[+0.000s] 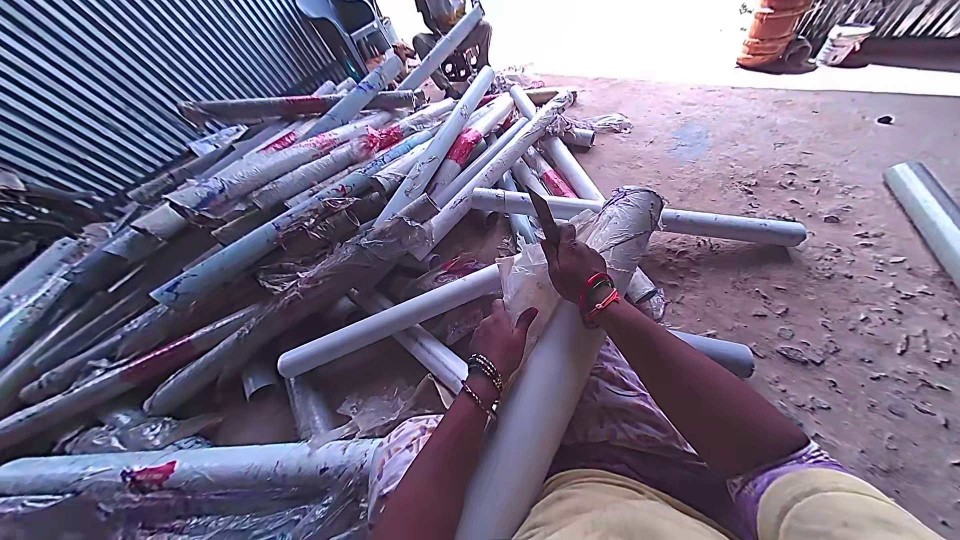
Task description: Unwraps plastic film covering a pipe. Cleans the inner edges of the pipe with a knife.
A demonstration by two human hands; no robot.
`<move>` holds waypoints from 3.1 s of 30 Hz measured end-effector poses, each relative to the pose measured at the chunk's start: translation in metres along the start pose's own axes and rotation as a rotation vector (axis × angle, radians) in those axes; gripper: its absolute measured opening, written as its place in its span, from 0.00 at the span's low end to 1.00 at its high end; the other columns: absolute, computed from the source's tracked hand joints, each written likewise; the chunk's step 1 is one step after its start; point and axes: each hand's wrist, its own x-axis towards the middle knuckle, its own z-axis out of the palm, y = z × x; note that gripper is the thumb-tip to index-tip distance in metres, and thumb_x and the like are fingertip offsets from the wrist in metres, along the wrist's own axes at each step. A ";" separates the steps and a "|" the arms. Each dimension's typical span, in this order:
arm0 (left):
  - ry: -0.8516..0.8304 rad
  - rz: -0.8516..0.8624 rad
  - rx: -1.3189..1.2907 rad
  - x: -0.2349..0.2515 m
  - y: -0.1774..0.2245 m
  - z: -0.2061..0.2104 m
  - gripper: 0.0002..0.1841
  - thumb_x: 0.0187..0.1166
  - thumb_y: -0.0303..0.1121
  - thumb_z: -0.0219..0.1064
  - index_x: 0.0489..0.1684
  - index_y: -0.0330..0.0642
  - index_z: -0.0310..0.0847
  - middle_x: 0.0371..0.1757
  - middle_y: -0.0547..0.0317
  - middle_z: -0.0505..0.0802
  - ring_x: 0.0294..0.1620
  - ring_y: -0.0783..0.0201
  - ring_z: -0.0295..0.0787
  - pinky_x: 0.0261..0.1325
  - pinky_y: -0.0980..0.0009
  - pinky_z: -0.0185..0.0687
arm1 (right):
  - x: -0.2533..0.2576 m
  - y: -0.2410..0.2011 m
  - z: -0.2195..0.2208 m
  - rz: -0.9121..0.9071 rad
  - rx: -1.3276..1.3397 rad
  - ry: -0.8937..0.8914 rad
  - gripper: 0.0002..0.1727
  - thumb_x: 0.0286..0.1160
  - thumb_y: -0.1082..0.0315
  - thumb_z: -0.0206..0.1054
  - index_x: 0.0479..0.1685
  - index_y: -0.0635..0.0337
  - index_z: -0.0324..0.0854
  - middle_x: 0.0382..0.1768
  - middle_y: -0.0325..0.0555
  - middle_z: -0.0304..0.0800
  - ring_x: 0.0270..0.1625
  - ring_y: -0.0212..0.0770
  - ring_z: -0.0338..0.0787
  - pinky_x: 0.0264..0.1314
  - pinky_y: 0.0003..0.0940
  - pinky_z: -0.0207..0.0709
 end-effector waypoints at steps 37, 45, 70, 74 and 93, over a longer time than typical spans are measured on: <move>0.188 0.745 -0.867 -0.023 0.089 -0.036 0.04 0.86 0.28 0.62 0.40 0.39 0.79 0.23 0.69 0.80 0.26 0.82 0.77 0.34 0.81 0.75 | -0.001 0.062 -0.032 -0.198 0.347 0.917 0.30 0.90 0.54 0.49 0.65 0.81 0.66 0.36 0.56 0.83 0.39 0.44 0.88 0.46 0.44 0.81; 0.215 0.612 -1.200 0.014 0.094 0.051 0.13 0.87 0.22 0.53 0.60 0.18 0.71 0.40 0.60 0.89 0.42 0.85 0.86 0.53 0.84 0.82 | 0.009 0.104 -0.031 -0.072 1.185 0.785 0.15 0.95 0.59 0.38 0.59 0.61 0.62 0.30 0.34 0.83 0.30 0.31 0.92 0.42 0.32 0.92; 0.928 0.531 0.179 0.003 0.066 -0.062 0.47 0.62 0.47 0.71 0.83 0.24 0.66 0.85 0.17 0.65 0.88 0.16 0.49 0.82 0.23 0.44 | 0.054 0.100 -0.006 -0.336 0.082 0.658 0.23 0.84 0.56 0.59 0.41 0.72 0.83 0.19 0.55 0.86 0.31 0.60 0.91 0.52 0.65 0.76; 0.909 1.060 0.006 0.004 0.102 -0.039 0.18 0.75 0.32 0.62 0.59 0.37 0.89 0.66 0.44 0.91 0.76 0.43 0.82 0.74 0.50 0.76 | 0.051 0.098 -0.013 -0.303 0.040 0.682 0.21 0.85 0.57 0.58 0.42 0.72 0.82 0.18 0.53 0.86 0.29 0.57 0.91 0.51 0.61 0.75; 0.352 0.645 -0.184 0.053 0.096 0.039 0.15 0.86 0.33 0.62 0.47 0.31 0.93 0.58 0.35 0.93 0.67 0.37 0.86 0.73 0.40 0.71 | -0.018 0.111 -0.075 -0.067 0.003 0.228 0.24 0.90 0.60 0.57 0.76 0.68 0.76 0.53 0.66 0.90 0.55 0.65 0.91 0.58 0.63 0.78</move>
